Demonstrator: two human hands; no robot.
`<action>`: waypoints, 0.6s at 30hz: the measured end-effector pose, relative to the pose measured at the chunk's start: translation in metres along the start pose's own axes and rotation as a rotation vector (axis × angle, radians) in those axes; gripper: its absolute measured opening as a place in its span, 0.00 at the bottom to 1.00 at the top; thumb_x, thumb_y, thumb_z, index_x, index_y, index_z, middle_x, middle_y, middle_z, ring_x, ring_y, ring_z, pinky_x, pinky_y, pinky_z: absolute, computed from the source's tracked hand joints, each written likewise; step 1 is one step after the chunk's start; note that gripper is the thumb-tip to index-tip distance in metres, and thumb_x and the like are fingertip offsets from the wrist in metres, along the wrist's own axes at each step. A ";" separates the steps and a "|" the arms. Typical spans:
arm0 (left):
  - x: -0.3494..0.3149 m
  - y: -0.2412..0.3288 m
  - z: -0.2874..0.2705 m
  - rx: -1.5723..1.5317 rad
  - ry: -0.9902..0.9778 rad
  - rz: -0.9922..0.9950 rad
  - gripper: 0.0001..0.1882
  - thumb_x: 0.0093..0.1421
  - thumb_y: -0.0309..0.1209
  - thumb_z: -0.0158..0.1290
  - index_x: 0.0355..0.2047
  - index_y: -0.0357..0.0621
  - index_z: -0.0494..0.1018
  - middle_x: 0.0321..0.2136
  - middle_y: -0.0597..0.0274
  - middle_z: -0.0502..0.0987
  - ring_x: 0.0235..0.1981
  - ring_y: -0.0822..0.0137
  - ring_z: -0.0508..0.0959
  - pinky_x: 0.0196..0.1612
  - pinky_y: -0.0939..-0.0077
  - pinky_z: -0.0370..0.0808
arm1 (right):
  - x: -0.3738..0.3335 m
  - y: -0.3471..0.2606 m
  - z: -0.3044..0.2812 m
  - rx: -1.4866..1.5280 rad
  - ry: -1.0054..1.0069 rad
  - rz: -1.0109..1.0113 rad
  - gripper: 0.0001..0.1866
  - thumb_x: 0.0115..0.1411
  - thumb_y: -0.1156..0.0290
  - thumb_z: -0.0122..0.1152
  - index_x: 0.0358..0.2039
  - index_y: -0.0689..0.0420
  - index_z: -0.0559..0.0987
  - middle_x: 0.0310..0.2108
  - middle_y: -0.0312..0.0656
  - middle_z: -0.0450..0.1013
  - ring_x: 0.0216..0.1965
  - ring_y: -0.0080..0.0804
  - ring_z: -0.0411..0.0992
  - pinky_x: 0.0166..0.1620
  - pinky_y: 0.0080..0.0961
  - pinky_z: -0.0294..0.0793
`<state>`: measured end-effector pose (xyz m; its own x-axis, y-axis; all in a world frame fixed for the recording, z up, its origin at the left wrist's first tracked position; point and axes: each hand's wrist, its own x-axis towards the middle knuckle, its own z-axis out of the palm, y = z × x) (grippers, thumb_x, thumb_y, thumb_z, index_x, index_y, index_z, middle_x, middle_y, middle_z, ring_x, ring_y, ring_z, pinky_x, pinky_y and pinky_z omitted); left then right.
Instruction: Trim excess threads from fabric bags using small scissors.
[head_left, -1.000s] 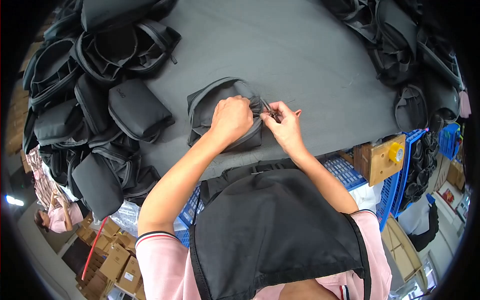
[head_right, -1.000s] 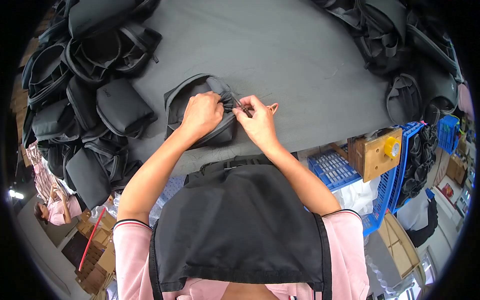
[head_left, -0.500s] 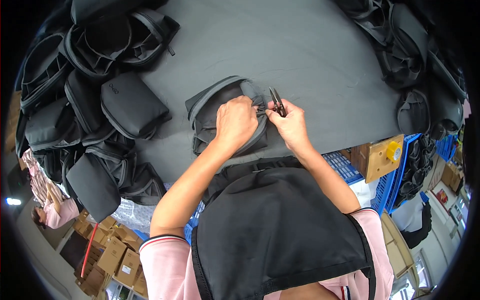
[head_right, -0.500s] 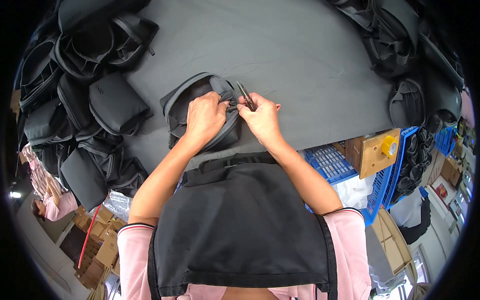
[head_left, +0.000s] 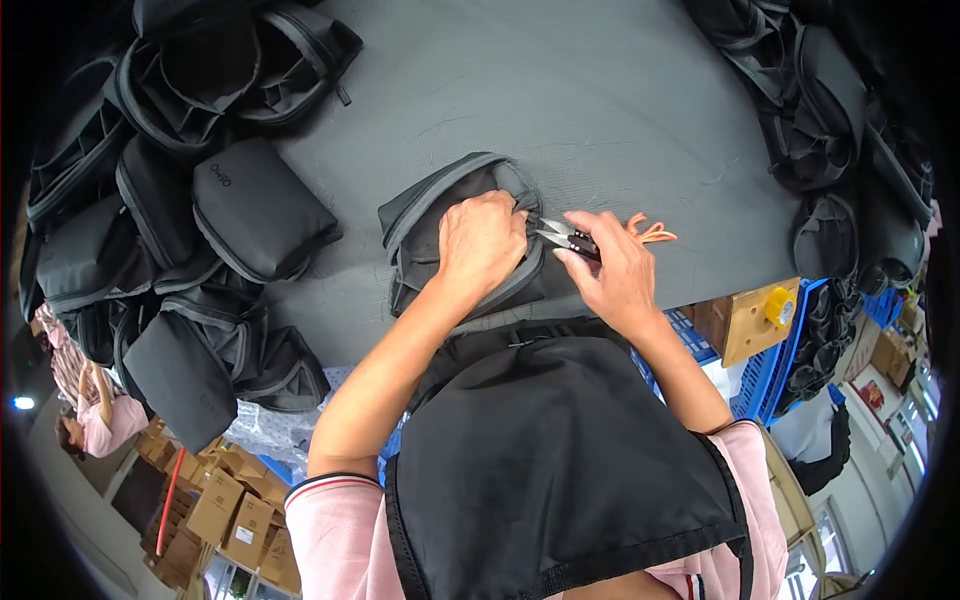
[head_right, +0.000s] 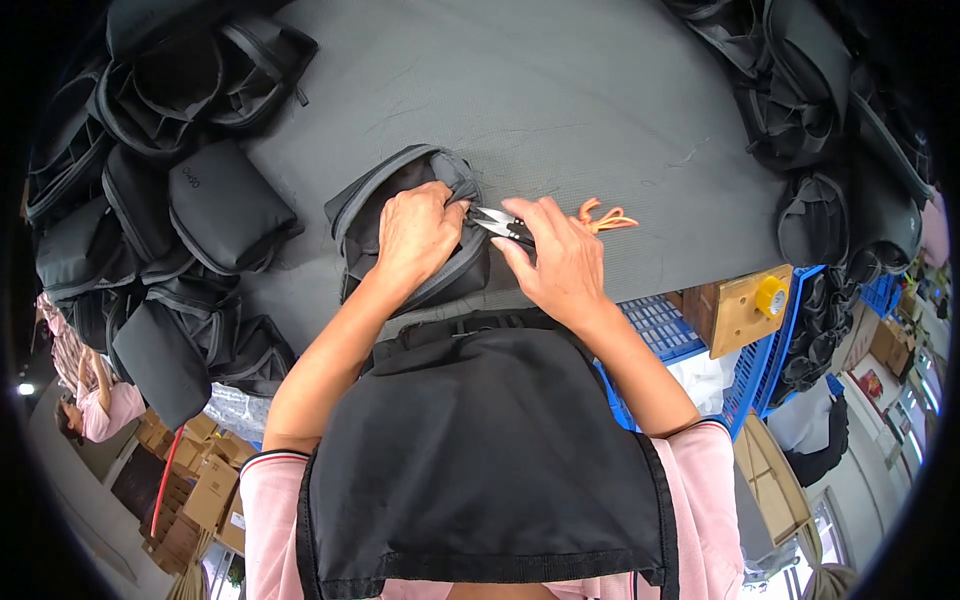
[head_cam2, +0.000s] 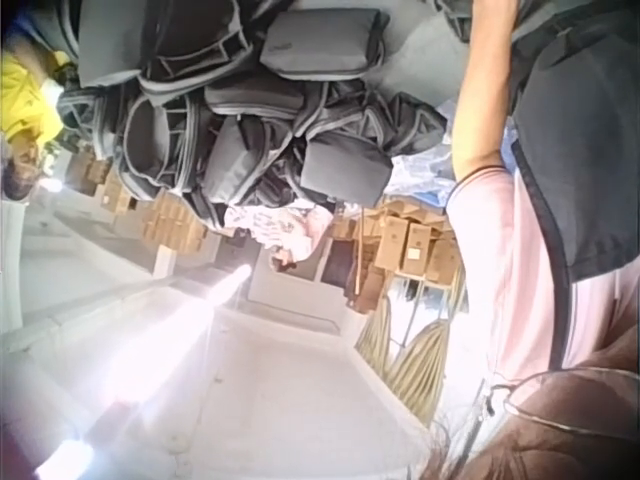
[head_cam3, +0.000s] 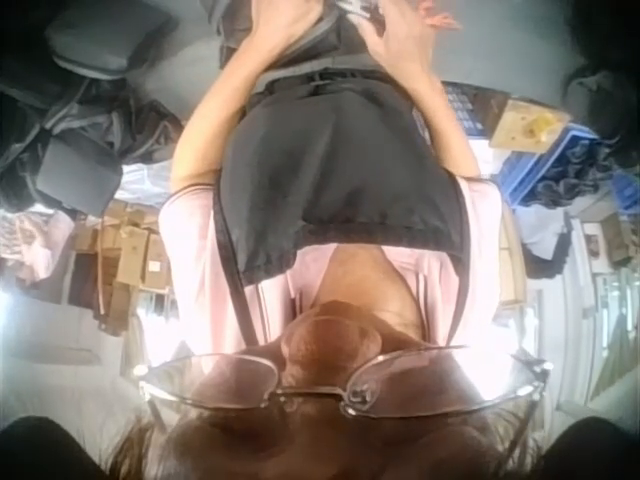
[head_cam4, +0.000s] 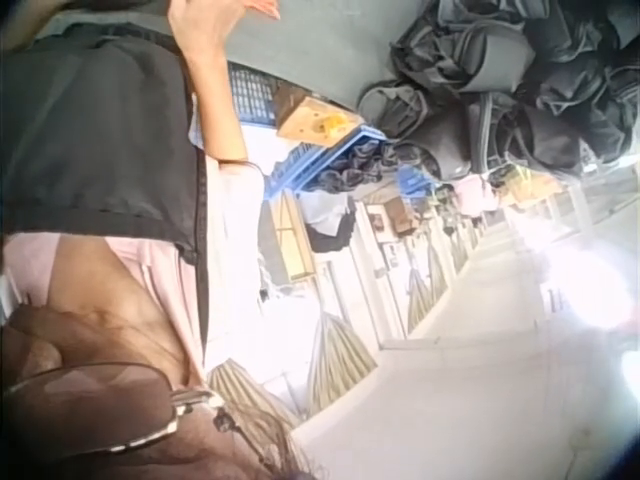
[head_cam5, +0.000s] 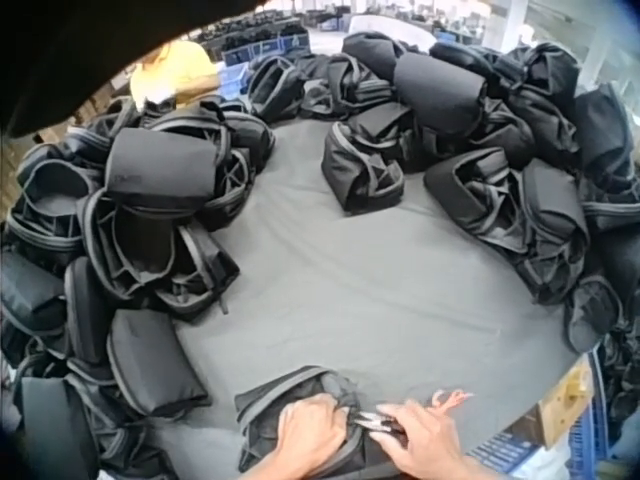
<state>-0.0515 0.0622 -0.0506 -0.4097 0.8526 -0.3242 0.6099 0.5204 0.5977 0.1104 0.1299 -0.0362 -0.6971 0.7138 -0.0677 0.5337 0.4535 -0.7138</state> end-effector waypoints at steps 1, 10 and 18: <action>0.000 0.000 0.000 -0.001 0.001 0.000 0.13 0.51 0.33 0.52 0.23 0.31 0.73 0.24 0.42 0.75 0.28 0.45 0.76 0.33 0.58 0.71 | 0.000 0.003 -0.003 -0.161 -0.024 -0.112 0.17 0.48 0.70 0.64 0.40 0.55 0.74 0.29 0.37 0.71 0.27 0.35 0.71 0.30 0.29 0.68; 0.002 0.001 0.001 -0.023 0.001 0.016 0.14 0.51 0.34 0.52 0.23 0.31 0.74 0.25 0.43 0.75 0.28 0.46 0.76 0.34 0.58 0.71 | 0.010 0.006 -0.006 -0.392 0.011 -0.375 0.13 0.46 0.69 0.63 0.34 0.55 0.76 0.25 0.32 0.69 0.25 0.30 0.69 0.30 0.26 0.65; -0.014 0.004 -0.003 0.035 -0.106 0.126 0.10 0.52 0.30 0.51 0.25 0.32 0.72 0.26 0.46 0.74 0.33 0.47 0.75 0.37 0.56 0.71 | 0.025 -0.008 -0.007 0.630 -0.080 0.366 0.14 0.48 0.71 0.67 0.34 0.61 0.73 0.25 0.33 0.70 0.26 0.17 0.64 0.31 0.20 0.67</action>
<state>-0.0455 0.0528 -0.0411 -0.2553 0.9105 -0.3252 0.6762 0.4085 0.6131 0.0925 0.1480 -0.0272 -0.5724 0.7090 -0.4120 0.3788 -0.2170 -0.8997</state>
